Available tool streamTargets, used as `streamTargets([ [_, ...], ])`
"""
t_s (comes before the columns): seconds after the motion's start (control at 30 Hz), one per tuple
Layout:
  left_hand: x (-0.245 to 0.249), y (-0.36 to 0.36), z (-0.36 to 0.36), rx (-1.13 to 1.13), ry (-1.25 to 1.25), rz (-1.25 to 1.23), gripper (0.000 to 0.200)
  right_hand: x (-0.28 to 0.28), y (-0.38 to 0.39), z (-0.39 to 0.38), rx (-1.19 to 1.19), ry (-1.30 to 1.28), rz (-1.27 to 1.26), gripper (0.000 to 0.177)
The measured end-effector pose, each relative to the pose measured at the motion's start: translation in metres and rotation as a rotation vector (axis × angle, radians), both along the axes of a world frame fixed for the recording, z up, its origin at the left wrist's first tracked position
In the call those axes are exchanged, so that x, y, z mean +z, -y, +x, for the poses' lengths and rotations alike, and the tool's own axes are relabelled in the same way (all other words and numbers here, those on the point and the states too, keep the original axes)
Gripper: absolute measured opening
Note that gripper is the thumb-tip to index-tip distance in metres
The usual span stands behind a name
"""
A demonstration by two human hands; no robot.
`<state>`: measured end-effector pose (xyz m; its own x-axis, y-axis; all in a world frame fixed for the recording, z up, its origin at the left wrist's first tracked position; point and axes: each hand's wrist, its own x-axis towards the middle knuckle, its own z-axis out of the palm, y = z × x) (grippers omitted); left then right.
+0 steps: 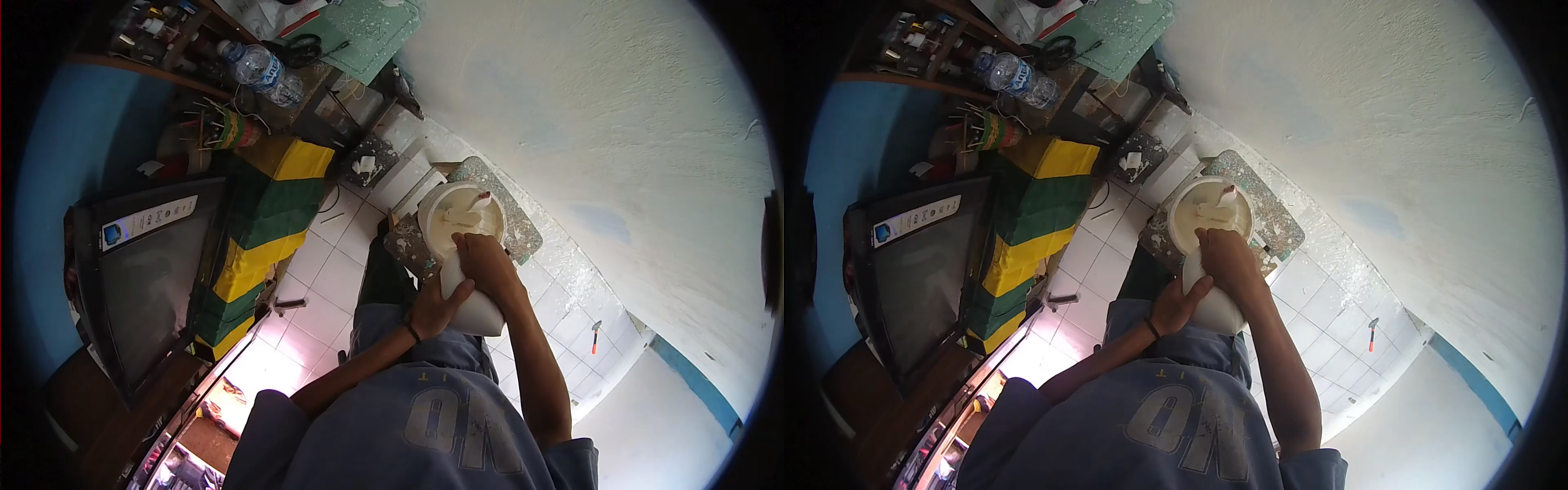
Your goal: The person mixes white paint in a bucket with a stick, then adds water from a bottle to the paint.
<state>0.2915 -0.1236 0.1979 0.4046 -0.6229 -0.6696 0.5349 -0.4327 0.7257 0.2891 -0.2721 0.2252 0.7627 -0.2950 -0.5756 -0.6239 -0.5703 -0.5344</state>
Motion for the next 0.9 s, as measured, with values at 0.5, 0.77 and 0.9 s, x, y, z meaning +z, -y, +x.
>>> streamTargets([
  [0.5,-0.015,-0.011,-0.006,-0.018,0.007,-0.017,0.061,-0.013,0.000,-0.005,0.082,-0.027,-0.020,0.039],
  [0.77,-0.009,-0.007,-0.001,-0.022,0.100,-0.069,0.058,-0.009,0.002,-0.007,0.048,-0.083,-0.043,0.034],
  [0.9,-0.004,-0.009,0.005,-0.082,0.190,-0.102,0.058,-0.012,0.000,-0.007,-0.053,-0.125,-0.014,0.032],
])
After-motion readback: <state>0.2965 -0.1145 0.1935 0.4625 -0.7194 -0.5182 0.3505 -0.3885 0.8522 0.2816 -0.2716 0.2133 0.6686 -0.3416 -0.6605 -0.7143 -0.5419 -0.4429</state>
